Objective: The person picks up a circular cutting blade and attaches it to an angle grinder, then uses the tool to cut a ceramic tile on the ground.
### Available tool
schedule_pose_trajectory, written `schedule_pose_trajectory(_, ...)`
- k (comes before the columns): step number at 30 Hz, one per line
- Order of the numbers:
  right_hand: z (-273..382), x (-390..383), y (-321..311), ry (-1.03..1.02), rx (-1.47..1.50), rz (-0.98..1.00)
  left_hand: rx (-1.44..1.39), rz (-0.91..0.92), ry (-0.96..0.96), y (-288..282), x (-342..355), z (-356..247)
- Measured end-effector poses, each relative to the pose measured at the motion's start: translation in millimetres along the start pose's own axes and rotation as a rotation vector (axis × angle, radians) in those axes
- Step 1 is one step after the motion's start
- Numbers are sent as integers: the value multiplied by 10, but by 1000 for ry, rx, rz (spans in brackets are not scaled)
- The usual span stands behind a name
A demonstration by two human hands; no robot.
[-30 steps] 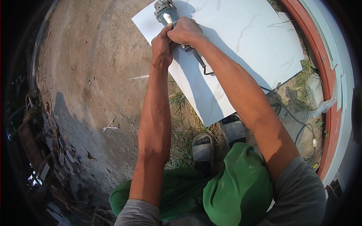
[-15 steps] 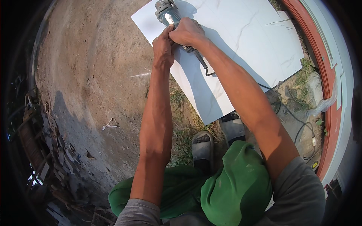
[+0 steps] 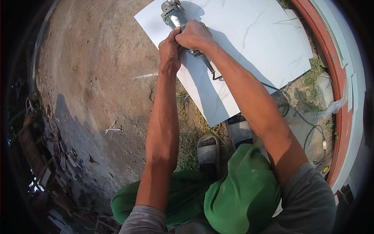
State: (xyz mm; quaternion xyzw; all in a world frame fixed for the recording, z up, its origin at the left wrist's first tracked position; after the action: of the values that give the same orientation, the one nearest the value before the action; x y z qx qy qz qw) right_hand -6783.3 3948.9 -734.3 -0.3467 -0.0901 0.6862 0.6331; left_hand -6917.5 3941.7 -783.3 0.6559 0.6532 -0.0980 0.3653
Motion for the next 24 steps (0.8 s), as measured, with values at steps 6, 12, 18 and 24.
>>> schedule_pose_trajectory(6,16,-14,-43,-8,15,-5,67,6,-20,56,-24,-10)
schedule_pose_trajectory(12,55,143,-28,31,16,-26,30,-13,16,54,67,-159)
schedule_pose_trajectory(18,87,131,3,22,38,-27,101,12,-28,26,117,-174)
schedule_pose_trajectory(24,35,99,34,18,39,-32,68,75,-48,104,95,-131)
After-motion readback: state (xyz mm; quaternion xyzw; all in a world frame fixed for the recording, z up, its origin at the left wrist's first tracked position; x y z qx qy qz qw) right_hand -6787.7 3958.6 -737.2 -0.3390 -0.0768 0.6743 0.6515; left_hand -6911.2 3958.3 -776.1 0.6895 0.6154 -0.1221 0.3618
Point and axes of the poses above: each hand's wrist, its own x-axis towards the middle knuckle, its own y-axis out of the palm, z = x × y, the point moved 10 cm from there along x, towards the middle knuckle, and after that the axes turned 7 degrees about -y, right-handed, at the moved point
